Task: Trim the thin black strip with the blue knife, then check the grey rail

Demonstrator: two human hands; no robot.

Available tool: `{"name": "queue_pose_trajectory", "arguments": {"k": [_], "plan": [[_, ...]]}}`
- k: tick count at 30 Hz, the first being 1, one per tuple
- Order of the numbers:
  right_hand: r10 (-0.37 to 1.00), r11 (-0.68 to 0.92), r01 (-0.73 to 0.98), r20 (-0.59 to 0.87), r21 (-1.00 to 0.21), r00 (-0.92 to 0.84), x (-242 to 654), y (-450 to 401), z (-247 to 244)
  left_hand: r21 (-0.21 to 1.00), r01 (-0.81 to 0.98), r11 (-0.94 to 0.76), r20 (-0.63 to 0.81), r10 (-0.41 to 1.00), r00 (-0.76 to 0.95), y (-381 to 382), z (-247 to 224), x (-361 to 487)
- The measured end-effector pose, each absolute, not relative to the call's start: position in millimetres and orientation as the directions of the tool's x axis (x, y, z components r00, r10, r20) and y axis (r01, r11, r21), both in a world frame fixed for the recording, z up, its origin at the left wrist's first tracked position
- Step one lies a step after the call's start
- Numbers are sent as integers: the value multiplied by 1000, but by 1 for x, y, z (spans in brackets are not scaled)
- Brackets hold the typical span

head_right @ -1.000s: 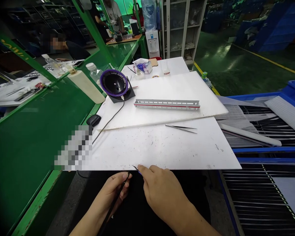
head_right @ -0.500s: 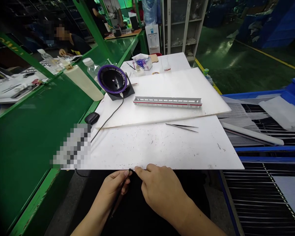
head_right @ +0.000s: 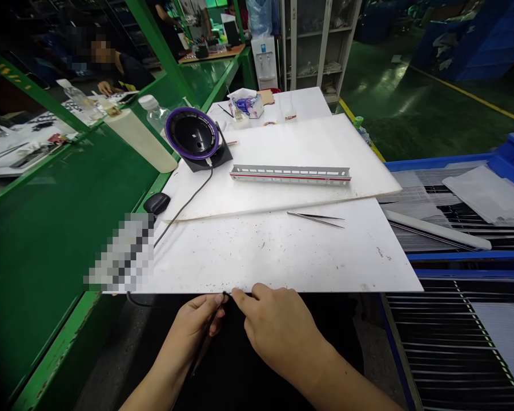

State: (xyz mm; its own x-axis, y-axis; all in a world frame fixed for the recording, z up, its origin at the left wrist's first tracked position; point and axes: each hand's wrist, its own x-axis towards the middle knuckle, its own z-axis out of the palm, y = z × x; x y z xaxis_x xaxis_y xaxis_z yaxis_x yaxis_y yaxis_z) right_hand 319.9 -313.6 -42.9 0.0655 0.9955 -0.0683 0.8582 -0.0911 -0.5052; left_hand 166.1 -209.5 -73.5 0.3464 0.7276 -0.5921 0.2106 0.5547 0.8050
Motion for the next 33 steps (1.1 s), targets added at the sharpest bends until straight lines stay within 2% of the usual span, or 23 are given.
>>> {"name": "queue_pose_trajectory", "arguments": {"k": [5,10,12,21,27,29,33], "plan": [[997,-71,879,-54,-472,52,319,-313,-44,803,207,559,-594,726,347,-209,-73,166],[995,-97,814,-74,-572,66,321,-316,-45,796,210,567,-603,720,342,-209,-73,166],[995,-96,810,-76,-578,64,322,-316,-45,794,217,567,-606,718,343,-209,-76,165],[997,-80,885,-44,-459,67,315,-318,-48,796,181,578,-598,704,383,-207,-80,163],[960,-235,690,-53,-685,274,310,-330,-52,727,107,678,-650,631,423,-206,-73,162],[958,-241,668,-63,-704,280,311,-330,-51,722,109,684,-657,626,420,-205,-71,163],[974,-211,716,-79,-665,214,313,-326,-50,738,141,660,-649,638,414,-205,-70,163]]}}
